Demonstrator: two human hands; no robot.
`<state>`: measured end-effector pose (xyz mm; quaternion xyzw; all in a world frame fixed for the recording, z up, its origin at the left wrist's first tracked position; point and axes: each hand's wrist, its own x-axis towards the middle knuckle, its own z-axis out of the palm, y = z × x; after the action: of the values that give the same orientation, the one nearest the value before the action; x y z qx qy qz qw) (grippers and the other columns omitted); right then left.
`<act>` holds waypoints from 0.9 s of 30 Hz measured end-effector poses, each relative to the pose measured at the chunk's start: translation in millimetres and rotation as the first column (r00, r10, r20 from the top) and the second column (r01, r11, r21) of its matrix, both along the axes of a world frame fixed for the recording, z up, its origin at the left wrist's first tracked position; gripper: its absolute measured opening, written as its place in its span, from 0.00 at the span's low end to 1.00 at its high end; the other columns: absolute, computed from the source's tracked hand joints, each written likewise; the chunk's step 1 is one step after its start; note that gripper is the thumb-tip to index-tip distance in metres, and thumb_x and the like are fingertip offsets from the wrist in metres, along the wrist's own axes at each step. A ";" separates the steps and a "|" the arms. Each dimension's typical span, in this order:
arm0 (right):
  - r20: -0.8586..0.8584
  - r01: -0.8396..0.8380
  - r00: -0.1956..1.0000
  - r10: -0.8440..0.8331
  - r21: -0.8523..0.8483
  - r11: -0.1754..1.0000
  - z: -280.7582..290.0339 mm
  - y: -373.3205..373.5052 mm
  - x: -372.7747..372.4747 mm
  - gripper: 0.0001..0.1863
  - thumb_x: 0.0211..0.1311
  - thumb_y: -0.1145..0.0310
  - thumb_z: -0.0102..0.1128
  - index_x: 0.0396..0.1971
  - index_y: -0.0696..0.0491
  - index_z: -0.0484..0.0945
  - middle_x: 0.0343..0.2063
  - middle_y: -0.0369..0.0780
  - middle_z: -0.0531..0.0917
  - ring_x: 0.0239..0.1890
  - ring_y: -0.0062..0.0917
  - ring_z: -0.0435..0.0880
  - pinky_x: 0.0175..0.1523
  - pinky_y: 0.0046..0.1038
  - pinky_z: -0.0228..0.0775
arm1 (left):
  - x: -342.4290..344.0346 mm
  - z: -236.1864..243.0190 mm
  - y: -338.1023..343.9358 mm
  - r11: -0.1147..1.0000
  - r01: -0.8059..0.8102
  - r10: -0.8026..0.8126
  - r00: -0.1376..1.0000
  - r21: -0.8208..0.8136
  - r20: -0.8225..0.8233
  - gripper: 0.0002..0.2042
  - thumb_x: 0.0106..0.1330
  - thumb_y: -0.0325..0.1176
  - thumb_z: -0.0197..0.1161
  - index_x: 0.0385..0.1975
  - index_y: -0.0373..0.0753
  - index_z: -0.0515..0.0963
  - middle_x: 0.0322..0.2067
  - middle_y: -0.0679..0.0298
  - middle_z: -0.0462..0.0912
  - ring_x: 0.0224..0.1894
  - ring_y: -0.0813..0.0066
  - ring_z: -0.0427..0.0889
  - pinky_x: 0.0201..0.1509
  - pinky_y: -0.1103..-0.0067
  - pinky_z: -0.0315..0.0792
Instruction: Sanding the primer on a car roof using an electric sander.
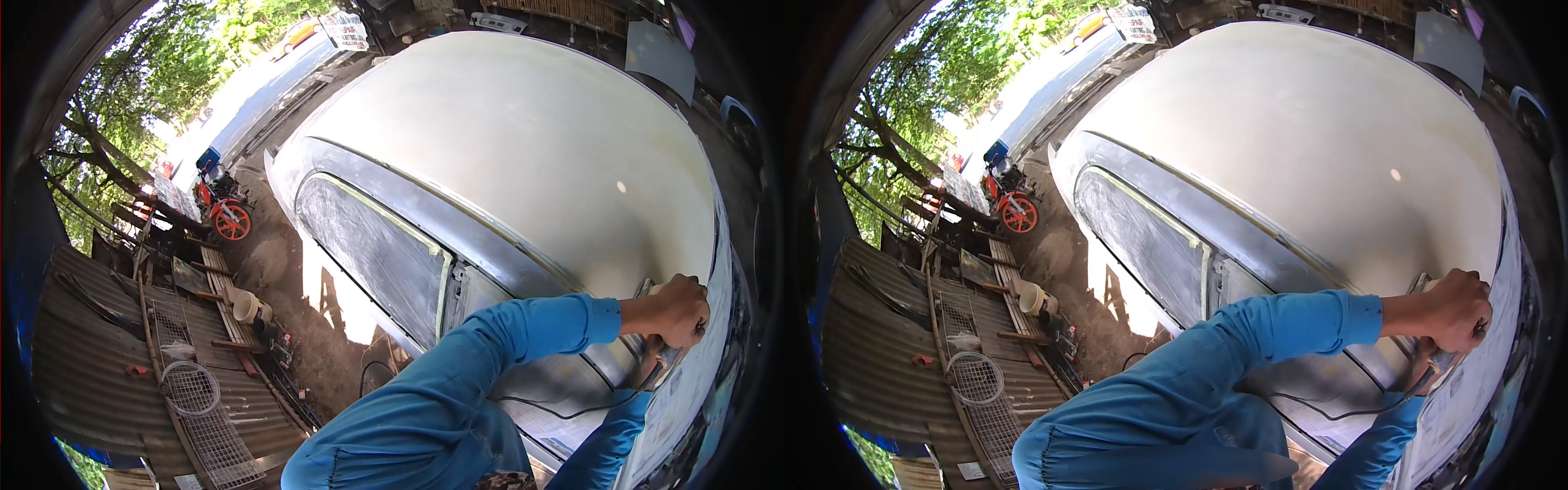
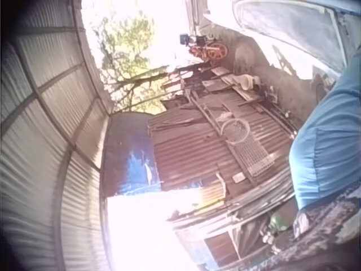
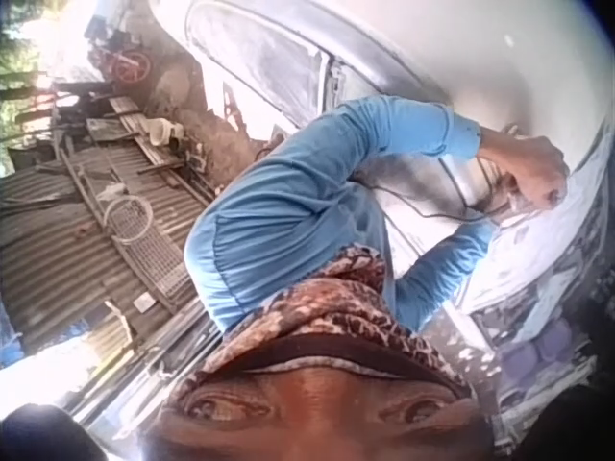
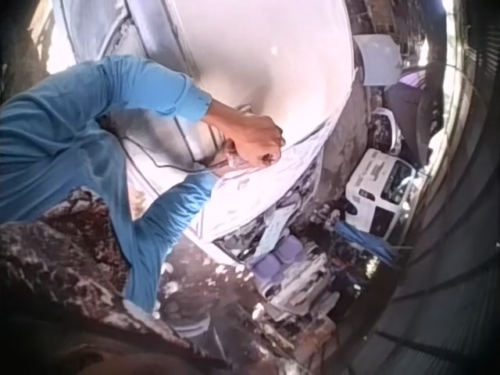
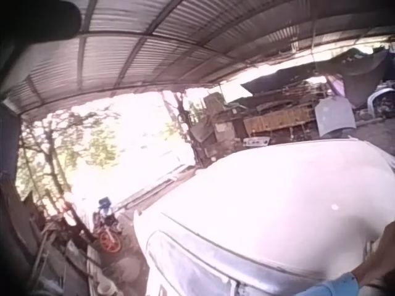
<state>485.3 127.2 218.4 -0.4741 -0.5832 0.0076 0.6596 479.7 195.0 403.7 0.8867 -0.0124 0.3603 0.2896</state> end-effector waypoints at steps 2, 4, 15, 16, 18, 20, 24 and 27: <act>0.000 0.010 1.000 -0.010 -0.006 1.000 0.3 17.8 33.4 0.41 0.50 0.74 0.74 0.64 0.56 0.61 0.56 0.41 0.74 0.56 0.29 0.77 0.58 0.31 0.72 | 16.2 -0.2 4.4 1.000 -0.024 0.024 0.999 0.009 -0.033 0.08 0.43 0.40 0.64 0.16 0.44 0.83 0.23 0.60 0.82 0.33 0.56 0.82 0.34 0.64 0.76; -0.002 0.011 1.000 -0.011 -0.008 1.000 -4.9 15.1 33.8 0.41 0.50 0.74 0.74 0.64 0.56 0.61 0.55 0.41 0.74 0.56 0.29 0.77 0.58 0.31 0.72 | 16.1 -3.9 5.0 0.999 -0.036 0.036 0.998 0.006 -0.057 0.08 0.43 0.40 0.65 0.16 0.44 0.83 0.24 0.60 0.82 0.34 0.56 0.82 0.35 0.64 0.77; -0.005 0.040 0.999 -0.041 -0.034 0.999 -16.8 6.4 62.8 0.41 0.50 0.75 0.74 0.64 0.56 0.61 0.55 0.42 0.74 0.56 0.29 0.77 0.57 0.32 0.73 | 22.5 -1.4 9.8 0.996 -0.086 0.086 0.996 0.024 -0.006 0.06 0.42 0.39 0.64 0.14 0.45 0.82 0.22 0.60 0.81 0.30 0.56 0.81 0.34 0.65 0.76; -0.007 0.040 0.999 -0.040 -0.037 0.999 -23.5 -5.1 60.3 0.41 0.50 0.75 0.73 0.64 0.56 0.61 0.55 0.42 0.75 0.56 0.29 0.77 0.57 0.32 0.73 | 16.9 -5.5 6.5 0.996 -0.086 0.086 0.996 0.023 -0.006 0.06 0.42 0.39 0.64 0.14 0.45 0.82 0.22 0.60 0.81 0.30 0.56 0.81 0.34 0.65 0.76; -0.012 0.040 0.999 -0.041 -0.040 0.998 -25.8 -18.5 36.9 0.41 0.50 0.75 0.73 0.64 0.56 0.61 0.55 0.42 0.75 0.56 0.29 0.77 0.57 0.32 0.73 | -7.8 -0.2 -6.1 0.997 -0.055 0.057 0.997 -0.047 0.055 0.06 0.42 0.39 0.65 0.14 0.45 0.82 0.22 0.60 0.81 0.30 0.56 0.81 0.33 0.65 0.76; -0.015 0.024 1.000 -0.024 -0.035 0.999 -27.5 -19.9 22.1 0.41 0.50 0.75 0.73 0.64 0.57 0.61 0.55 0.42 0.75 0.56 0.29 0.77 0.57 0.32 0.73 | -9.4 2.1 -2.1 0.999 -0.038 0.039 0.996 -0.017 0.081 0.06 0.42 0.40 0.65 0.15 0.46 0.83 0.22 0.60 0.81 0.30 0.57 0.81 0.33 0.66 0.75; -0.022 0.047 0.999 -0.048 -0.061 0.997 -32.5 4.6 100.0 0.41 0.50 0.75 0.73 0.63 0.57 0.61 0.55 0.42 0.75 0.56 0.29 0.77 0.57 0.32 0.73 | 28.1 -0.7 7.0 0.997 -0.075 0.074 0.997 0.001 0.030 0.07 0.43 0.40 0.65 0.16 0.46 0.84 0.22 0.59 0.81 0.30 0.58 0.81 0.34 0.66 0.75; -0.031 0.066 0.997 -0.069 -0.087 0.994 -42.7 -14.2 88.9 0.41 0.50 0.76 0.73 0.63 0.57 0.61 0.55 0.42 0.75 0.55 0.29 0.77 0.57 0.32 0.73 | 32.4 -6.7 -0.7 0.998 -0.062 0.062 0.998 -0.024 -0.022 0.11 0.42 0.42 0.64 0.15 0.41 0.83 0.22 0.57 0.81 0.32 0.55 0.81 0.35 0.63 0.75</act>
<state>574.2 113.0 175.7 -0.5212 -0.5549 0.0183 0.6482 512.1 194.3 397.0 0.8867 0.0226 0.3599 0.2893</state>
